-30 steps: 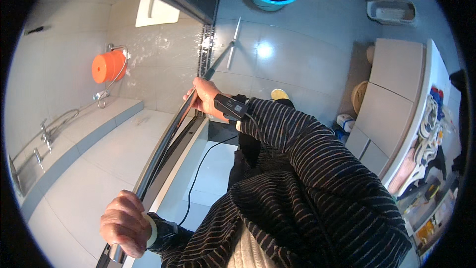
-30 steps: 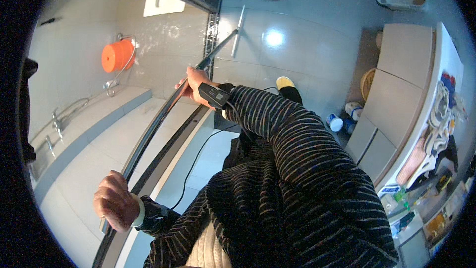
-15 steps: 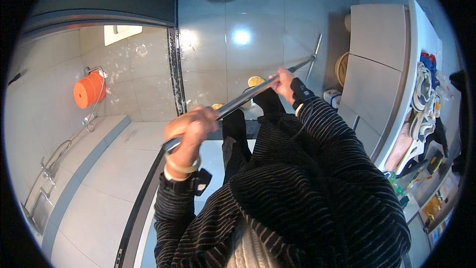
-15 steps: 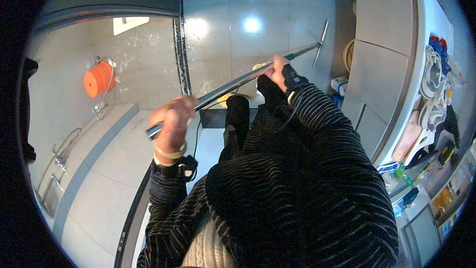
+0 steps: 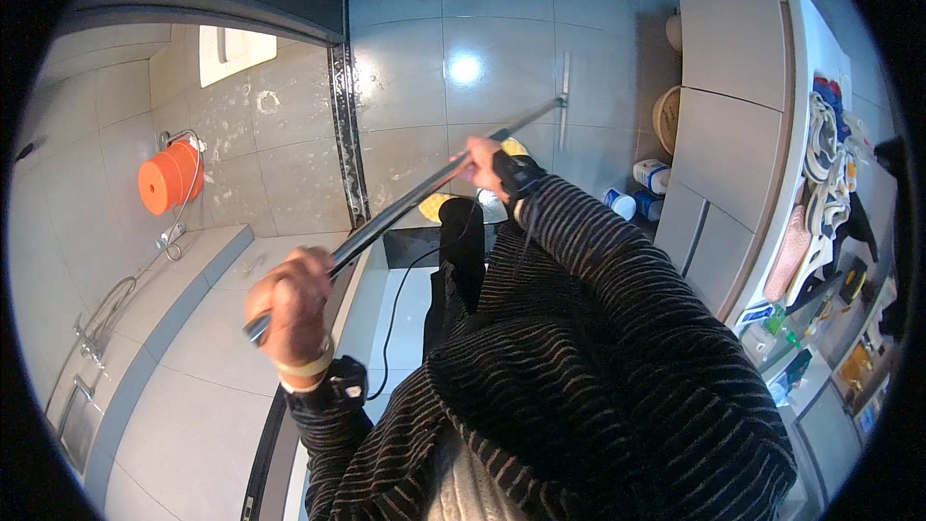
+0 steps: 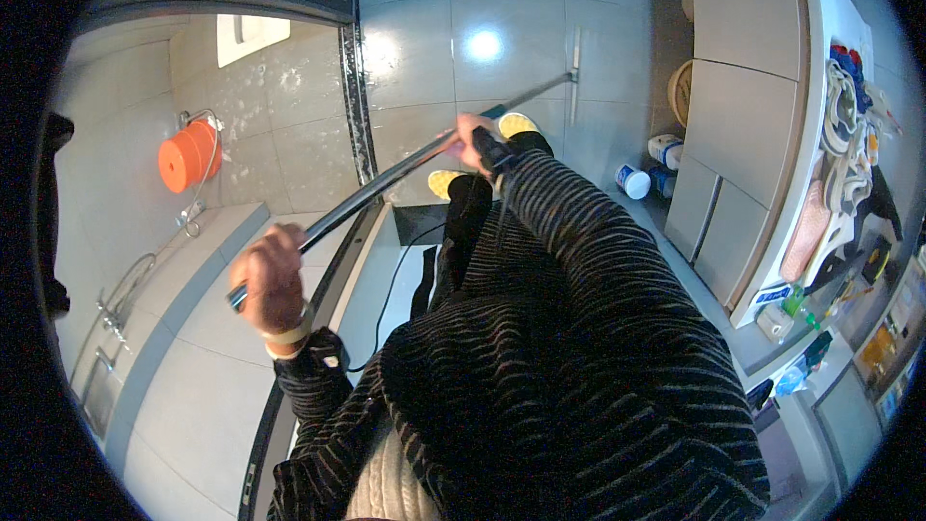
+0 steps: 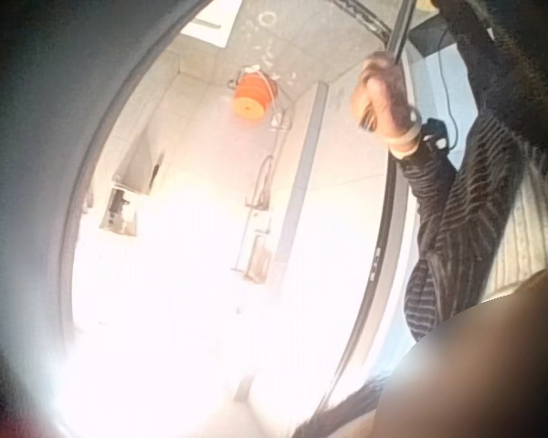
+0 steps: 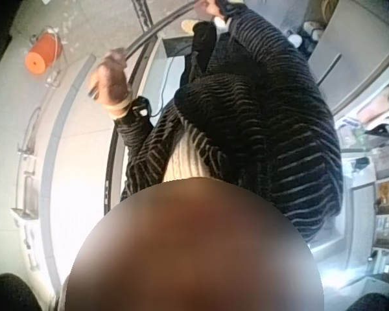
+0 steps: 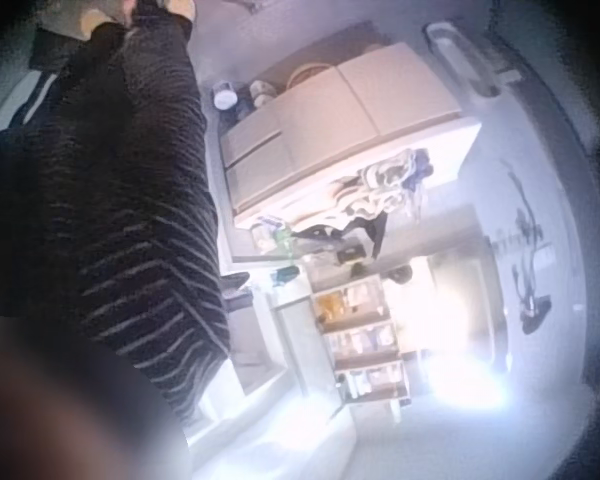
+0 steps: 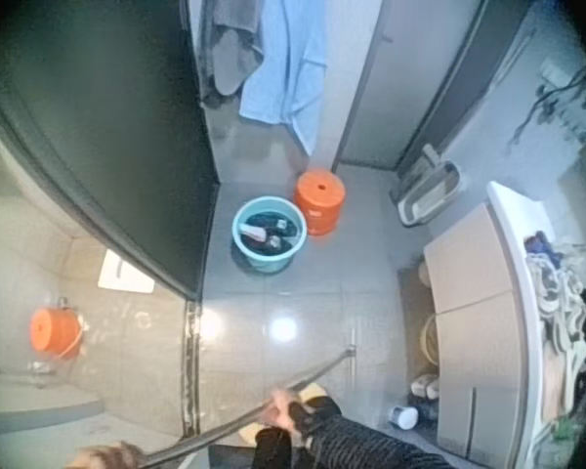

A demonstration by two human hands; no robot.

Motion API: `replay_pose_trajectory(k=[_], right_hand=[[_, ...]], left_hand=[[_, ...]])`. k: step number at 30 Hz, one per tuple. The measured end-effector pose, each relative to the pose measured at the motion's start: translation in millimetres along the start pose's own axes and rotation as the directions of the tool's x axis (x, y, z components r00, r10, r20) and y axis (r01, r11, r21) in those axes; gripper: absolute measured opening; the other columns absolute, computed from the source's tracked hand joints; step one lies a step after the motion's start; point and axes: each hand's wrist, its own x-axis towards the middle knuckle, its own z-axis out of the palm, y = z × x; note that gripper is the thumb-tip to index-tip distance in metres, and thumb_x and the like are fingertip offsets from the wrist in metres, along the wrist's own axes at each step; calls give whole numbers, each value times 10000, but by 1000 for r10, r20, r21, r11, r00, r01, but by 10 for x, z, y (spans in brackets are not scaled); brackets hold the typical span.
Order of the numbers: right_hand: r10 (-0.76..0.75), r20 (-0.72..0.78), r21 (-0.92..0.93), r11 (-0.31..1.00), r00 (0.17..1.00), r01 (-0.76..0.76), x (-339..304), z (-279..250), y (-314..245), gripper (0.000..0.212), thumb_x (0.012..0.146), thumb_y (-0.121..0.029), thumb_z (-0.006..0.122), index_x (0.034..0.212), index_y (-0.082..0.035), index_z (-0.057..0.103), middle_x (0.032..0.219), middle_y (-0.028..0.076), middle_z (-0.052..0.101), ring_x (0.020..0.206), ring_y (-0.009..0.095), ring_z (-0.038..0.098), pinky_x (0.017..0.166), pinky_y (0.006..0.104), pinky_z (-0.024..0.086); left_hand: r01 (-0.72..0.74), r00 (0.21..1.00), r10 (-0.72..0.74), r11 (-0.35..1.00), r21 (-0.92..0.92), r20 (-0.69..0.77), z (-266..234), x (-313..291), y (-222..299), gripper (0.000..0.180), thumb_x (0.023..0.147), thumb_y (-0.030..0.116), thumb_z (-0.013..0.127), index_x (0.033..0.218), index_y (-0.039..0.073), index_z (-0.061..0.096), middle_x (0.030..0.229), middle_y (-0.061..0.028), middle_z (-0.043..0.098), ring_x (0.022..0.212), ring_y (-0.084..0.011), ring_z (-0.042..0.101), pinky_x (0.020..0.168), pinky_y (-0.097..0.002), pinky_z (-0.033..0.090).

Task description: The person fills a blue basin with water from a shower head, places a pair of slippers into the basin, and then uses a squeegee to push water across the tiled bathroom floor toward the shower area.

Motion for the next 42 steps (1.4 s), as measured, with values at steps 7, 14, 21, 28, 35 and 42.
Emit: replay_pose_trajectory(k=[7, 14, 21, 28, 35, 42], right_hand=[[-301, 448, -387, 783, 842, 487, -232, 1561, 892, 185, 884, -107, 486, 931, 46, 579, 864, 227, 662, 791, 350, 678, 626, 436, 587], [112, 456, -174, 984, 883, -35, -532, 2970, 1477, 82, 855, -127, 473, 876, -53, 445, 754, 87, 511, 717, 264, 612, 657, 427, 571], [155, 476, -125, 986, 866, -108, -512, 2808, 1472, 166, 882, -192, 510, 809, -48, 468, 764, 86, 514, 770, 245, 576, 714, 418, 498], [201, 363, -219, 967, 910, -127, -810, 2526, 992, 118, 843, -169, 513, 856, -58, 477, 773, 91, 536, 710, 271, 615, 631, 458, 547], [139, 150, -391, 918, 979, -71, -1051, 2310, -95, 95, 837, -108, 471, 918, -61, 454, 781, 89, 532, 679, 270, 629, 576, 457, 561], [87, 52, -467, 883, 995, -52, -690, 1744, -1057, 155, 822, -69, 439, 962, -5, 460, 792, 112, 555, 701, 274, 639, 560, 412, 561]], left_hand=[[-224, 967, 241, 959, 174, -84, -747, -417, 914, 397, 942, 218, 463, 567, 142, 354, 526, 13, 370, 539, -160, 367, 593, -336, 307], [-268, 922, 370, 828, 493, -119, -930, -602, 1479, 409, 936, 223, 450, 544, 132, 375, 493, 5, 367, 483, -144, 360, 563, -320, 305], [-330, 939, 330, 774, 541, 101, -617, -625, 1545, 298, 811, 131, 513, 539, 101, 395, 474, -15, 409, 449, -167, 431, 503, -340, 363], [-219, 966, 257, 856, 469, -19, -422, -481, 1709, 424, 854, 264, 616, 503, 121, 425, 451, -15, 468, 464, -170, 506, 519, -335, 441], [-228, 915, 323, 908, 351, -241, -84, 116, 1431, 405, 890, 245, 547, 537, 116, 397, 483, -41, 460, 477, -174, 475, 509, -319, 417], [-192, 925, 248, 959, 207, -288, 335, 757, 935, 403, 870, 227, 552, 530, 73, 402, 469, -54, 433, 463, -207, 472, 523, -376, 415]])
